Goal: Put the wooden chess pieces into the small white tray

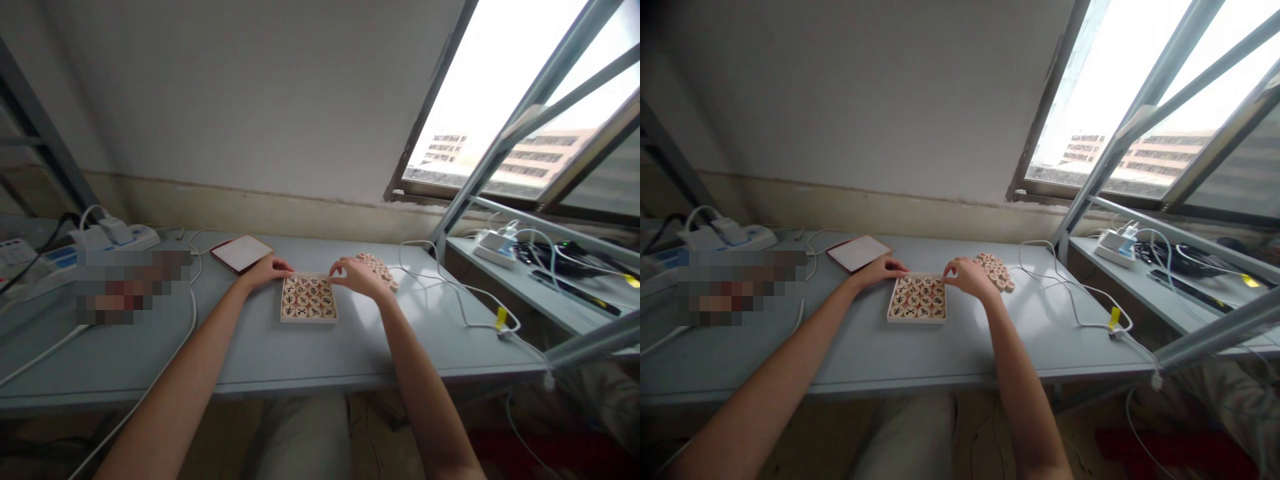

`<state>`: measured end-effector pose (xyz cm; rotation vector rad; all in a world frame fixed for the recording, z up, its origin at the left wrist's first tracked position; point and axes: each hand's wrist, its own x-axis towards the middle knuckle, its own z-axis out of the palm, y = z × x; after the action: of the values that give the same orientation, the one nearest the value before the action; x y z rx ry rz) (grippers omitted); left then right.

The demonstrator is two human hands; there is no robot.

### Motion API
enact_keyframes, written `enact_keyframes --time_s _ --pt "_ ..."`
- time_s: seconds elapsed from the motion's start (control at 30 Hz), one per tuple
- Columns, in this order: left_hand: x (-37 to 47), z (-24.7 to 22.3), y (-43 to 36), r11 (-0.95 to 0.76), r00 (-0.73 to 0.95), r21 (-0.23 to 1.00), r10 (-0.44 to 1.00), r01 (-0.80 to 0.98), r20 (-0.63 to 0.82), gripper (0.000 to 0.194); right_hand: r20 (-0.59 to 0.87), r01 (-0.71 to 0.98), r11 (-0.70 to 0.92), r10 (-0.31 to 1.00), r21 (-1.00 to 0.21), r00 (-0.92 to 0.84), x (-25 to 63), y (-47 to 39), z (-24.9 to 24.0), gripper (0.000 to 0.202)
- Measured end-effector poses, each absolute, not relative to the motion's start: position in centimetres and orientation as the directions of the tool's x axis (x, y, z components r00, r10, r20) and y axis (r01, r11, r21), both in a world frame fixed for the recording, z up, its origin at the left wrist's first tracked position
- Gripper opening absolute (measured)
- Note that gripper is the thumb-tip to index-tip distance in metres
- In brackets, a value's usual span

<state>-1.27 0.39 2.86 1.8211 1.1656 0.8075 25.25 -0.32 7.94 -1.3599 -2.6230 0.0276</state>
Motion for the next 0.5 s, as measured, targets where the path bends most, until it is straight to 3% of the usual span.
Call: enact_keyframes --time_s 0.13,0.3,0.4,0.5 --pt "-1.5 2.9 0.4 -0.249 0.337 0.860 0.937 0.446 0.096 0.033 0.190 0.898 0.437 0.878 0.052 -0.439 21.7 -2.1 7.1 0.029" --pt "-1.6 2.8 0.5 -0.244 0.348 0.872 0.933 0.425 0.092 0.034 0.225 0.925 0.360 0.897 0.124 -0.380 20.2 -2.6 6.5 0.027" --pt "-1.5 2.9 0.4 -0.237 0.343 0.877 0.935 0.418 0.090 0.033 0.199 0.930 0.358 0.909 0.085 -0.367 20.4 -2.3 6.6 0.028" --pt "-1.5 2.9 0.4 -0.221 0.333 0.881 0.940 0.419 0.077 0.033 0.153 0.929 0.367 0.922 -0.049 -0.356 21.4 -1.7 7.2 0.031"
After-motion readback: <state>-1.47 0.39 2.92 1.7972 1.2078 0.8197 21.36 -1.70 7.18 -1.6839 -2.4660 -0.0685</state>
